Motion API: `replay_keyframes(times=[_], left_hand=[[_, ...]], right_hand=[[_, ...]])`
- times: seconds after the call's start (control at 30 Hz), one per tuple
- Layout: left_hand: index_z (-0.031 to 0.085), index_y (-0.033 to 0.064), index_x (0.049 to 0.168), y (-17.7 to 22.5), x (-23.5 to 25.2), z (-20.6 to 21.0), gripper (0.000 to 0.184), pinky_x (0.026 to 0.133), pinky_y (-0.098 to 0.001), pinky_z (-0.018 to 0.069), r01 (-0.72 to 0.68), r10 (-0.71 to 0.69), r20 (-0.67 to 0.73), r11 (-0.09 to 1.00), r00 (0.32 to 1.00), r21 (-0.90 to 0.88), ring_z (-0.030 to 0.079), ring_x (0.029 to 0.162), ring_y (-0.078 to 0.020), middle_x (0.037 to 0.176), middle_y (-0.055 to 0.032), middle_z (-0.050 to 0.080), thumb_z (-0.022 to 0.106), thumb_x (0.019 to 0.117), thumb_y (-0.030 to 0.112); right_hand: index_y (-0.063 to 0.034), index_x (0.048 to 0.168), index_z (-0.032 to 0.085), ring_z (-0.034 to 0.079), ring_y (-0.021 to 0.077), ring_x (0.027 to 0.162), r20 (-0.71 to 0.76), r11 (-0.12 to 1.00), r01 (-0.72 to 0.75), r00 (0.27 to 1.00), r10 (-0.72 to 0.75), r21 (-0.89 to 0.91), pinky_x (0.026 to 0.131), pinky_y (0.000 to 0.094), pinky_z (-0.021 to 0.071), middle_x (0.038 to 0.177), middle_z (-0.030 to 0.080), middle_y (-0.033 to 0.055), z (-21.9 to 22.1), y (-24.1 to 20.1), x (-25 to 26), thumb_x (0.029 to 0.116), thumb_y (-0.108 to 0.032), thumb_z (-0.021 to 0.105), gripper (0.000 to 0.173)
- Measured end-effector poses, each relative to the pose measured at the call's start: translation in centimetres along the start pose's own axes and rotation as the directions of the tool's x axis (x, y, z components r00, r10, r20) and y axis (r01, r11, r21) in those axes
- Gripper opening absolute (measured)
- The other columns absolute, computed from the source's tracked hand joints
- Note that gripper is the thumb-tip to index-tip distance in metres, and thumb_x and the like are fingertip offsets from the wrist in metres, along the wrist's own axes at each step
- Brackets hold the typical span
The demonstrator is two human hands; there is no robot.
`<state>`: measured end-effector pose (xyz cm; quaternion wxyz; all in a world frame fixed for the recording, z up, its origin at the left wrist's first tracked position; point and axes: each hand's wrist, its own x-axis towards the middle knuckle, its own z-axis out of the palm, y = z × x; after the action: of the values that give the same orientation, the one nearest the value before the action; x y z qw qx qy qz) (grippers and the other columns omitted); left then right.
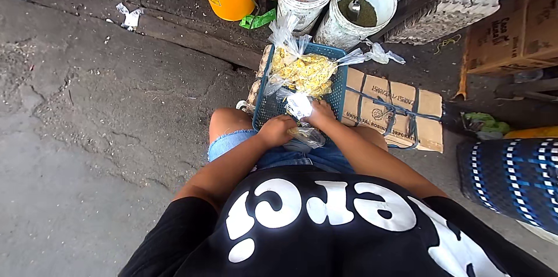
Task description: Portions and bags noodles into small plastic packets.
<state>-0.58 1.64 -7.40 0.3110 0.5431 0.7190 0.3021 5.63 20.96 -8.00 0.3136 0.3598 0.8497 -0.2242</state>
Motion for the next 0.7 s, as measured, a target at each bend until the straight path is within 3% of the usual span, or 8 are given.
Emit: replay_keyframes(times=[0.1,0.17,0.23,0.3,0.4,0.5,0.63,0.7], left_hand=[[0.072,-0.0017,0.114,0.0,0.0,-0.1,0.026,0.106,-0.0483,0.048,0.009,-0.009,0.016,1.0,1.0,-0.001,0.064,0.12,-0.0322,0.121,-0.0179,0.07,0.064,0.095,0.015],[0.072,-0.002,0.115,0.0,0.1,-0.1,0.027,0.107,-0.0484,0.0473,0.014,-0.014,0.027,1.0,1.0,-0.004,0.063,0.121,-0.0328,0.122,-0.0187,0.07,0.064,0.0952,0.015],[0.072,-0.0016,0.114,0.0,0.1,0.0,0.026,0.106,-0.0486,0.0477,0.009,-0.009,0.023,1.0,1.0,-0.009,0.064,0.121,-0.0327,0.122,-0.0186,0.07,0.064,0.0956,0.015],[0.073,-0.0016,0.112,-0.1,0.0,0.0,0.025,0.106,-0.0489,0.0482,0.011,-0.01,0.012,1.0,1.0,-0.012,0.064,0.12,-0.0324,0.12,-0.0182,0.07,0.065,0.0948,0.015],[0.073,-0.0018,0.113,-0.1,0.1,0.0,0.026,0.106,-0.0486,0.0479,0.015,-0.015,0.021,1.0,1.0,-0.008,0.064,0.12,-0.0324,0.121,-0.0183,0.07,0.064,0.0949,0.015],[0.072,-0.0017,0.114,-0.2,0.2,0.1,0.027,0.107,-0.048,0.0476,0.011,-0.011,0.03,1.0,0.999,0.001,0.064,0.121,-0.0321,0.121,-0.0183,0.07,0.064,0.0951,0.015],[0.074,-0.001,0.11,-0.6,-0.2,0.4,0.023,0.104,-0.0476,0.0499,-0.072,0.071,-0.046,0.997,0.996,-0.024,0.066,0.117,-0.0317,0.117,-0.0178,0.072,0.063,0.0947,0.013],[0.074,-0.0029,0.108,-0.3,-0.6,0.2,0.022,0.103,-0.0459,0.0511,-0.06,0.036,-0.149,0.985,0.988,-0.163,0.067,0.114,-0.0295,0.116,-0.0187,0.072,0.065,0.0937,0.01]], right_hand=[[-0.0005,0.152,0.038,0.049,0.0476,0.134,-0.033,0.989,-0.013,0.999,0.019,0.147,0.107,0.06,0.0443,0.153,0.037,0.0336,0.6,0.3,0.2,0.084,-0.029,0.085,0.088],[-0.0043,0.154,0.037,0.048,0.0508,0.133,-0.086,0.938,0.003,0.996,0.029,0.347,0.107,0.0622,0.0436,0.151,0.038,0.0357,0.8,1.0,0.5,0.0831,-0.022,0.087,0.088],[-0.0021,0.153,0.037,0.049,0.0497,0.132,-0.111,0.858,0.011,0.992,0.054,0.514,0.107,0.0624,0.0425,0.145,0.046,0.0344,0.8,1.5,1.1,0.0837,-0.019,0.086,0.087],[0.0005,0.151,0.037,0.057,0.0454,0.126,-0.092,0.801,-0.009,0.992,0.08,0.599,0.105,0.0603,0.0452,0.135,0.058,0.0306,0.6,1.5,1.3,0.0848,-0.019,0.086,0.084],[0.0008,0.152,0.035,0.056,0.0459,0.127,-0.045,0.796,-0.061,0.993,0.111,0.602,0.107,0.061,0.0433,0.135,0.058,0.0321,0.7,1.3,1.5,0.0869,-0.023,0.084,0.085],[-0.0008,0.153,0.035,0.056,0.0461,0.127,-0.034,0.808,-0.065,0.994,0.105,0.585,0.106,0.0615,0.0442,0.134,0.058,0.0319,1.0,1.2,2.0,0.0861,-0.018,0.084,0.085],[0.0068,0.138,0.053,0.058,0.0449,0.123,-0.011,0.849,-0.01,1.0,0.019,0.528,0.105,0.0614,0.0446,0.129,0.061,0.0316,1.3,1.7,2.8,0.0901,-0.02,0.079,0.06],[0.0079,0.128,0.061,0.059,0.046,0.12,0.012,0.914,0.06,0.997,-0.07,0.401,0.103,0.0642,0.0437,0.124,0.062,0.0323,0.3,1.9,1.9,0.0956,-0.024,0.073,0.047]])
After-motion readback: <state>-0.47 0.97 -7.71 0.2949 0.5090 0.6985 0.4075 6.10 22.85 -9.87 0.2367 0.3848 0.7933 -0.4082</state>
